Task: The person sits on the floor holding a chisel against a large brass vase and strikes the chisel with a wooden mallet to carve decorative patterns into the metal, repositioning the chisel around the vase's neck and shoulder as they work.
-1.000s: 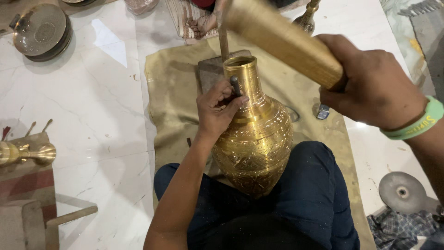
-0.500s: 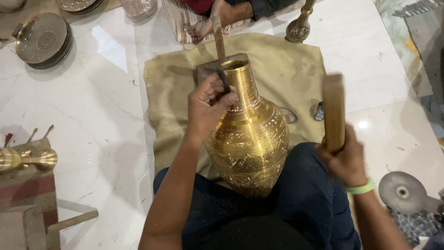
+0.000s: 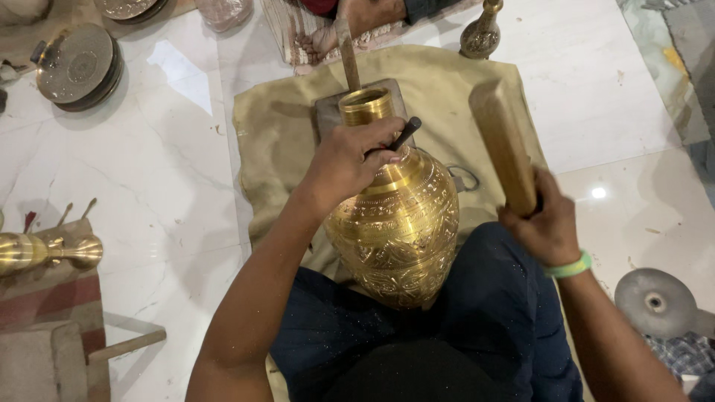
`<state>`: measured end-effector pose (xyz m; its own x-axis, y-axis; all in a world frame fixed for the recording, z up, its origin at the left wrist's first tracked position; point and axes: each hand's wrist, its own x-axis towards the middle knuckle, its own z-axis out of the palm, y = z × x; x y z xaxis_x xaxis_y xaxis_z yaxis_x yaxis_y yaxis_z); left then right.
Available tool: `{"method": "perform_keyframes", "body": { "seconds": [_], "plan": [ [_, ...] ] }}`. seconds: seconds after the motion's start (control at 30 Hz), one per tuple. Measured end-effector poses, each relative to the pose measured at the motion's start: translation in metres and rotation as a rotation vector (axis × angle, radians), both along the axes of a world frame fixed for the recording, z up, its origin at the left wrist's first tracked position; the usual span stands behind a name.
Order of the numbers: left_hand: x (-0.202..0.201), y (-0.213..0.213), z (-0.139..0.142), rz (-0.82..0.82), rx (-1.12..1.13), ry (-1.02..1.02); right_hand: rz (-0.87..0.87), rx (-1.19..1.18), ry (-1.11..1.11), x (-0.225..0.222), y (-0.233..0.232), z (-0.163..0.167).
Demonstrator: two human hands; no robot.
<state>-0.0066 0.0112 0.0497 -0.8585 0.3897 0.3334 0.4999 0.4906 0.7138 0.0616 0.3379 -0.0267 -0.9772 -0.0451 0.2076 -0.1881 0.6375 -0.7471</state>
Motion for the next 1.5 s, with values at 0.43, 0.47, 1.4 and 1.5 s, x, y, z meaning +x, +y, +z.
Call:
{"method": "perform_keyframes", "body": {
  "seconds": [0.43, 0.47, 1.4, 1.5],
  "plan": [
    [0.009, -0.003, -0.011, 0.132, 0.11, 0.029, 0.263, 0.188, 0.045, -0.051, -0.031, 0.106],
    [0.011, -0.003, -0.013, 0.136, 0.132, 0.039, 0.259, 0.36, 0.102, -0.05, -0.033, 0.111],
    [0.007, -0.003, -0.038, 0.141, 0.306, 0.018, 0.229, 0.121, -0.001, -0.047, -0.034, 0.132],
    [0.008, -0.011, -0.037, 0.155, 0.2, 0.047, 0.219, 0.749, -0.082, -0.045, -0.039, 0.133]
  ]
}}
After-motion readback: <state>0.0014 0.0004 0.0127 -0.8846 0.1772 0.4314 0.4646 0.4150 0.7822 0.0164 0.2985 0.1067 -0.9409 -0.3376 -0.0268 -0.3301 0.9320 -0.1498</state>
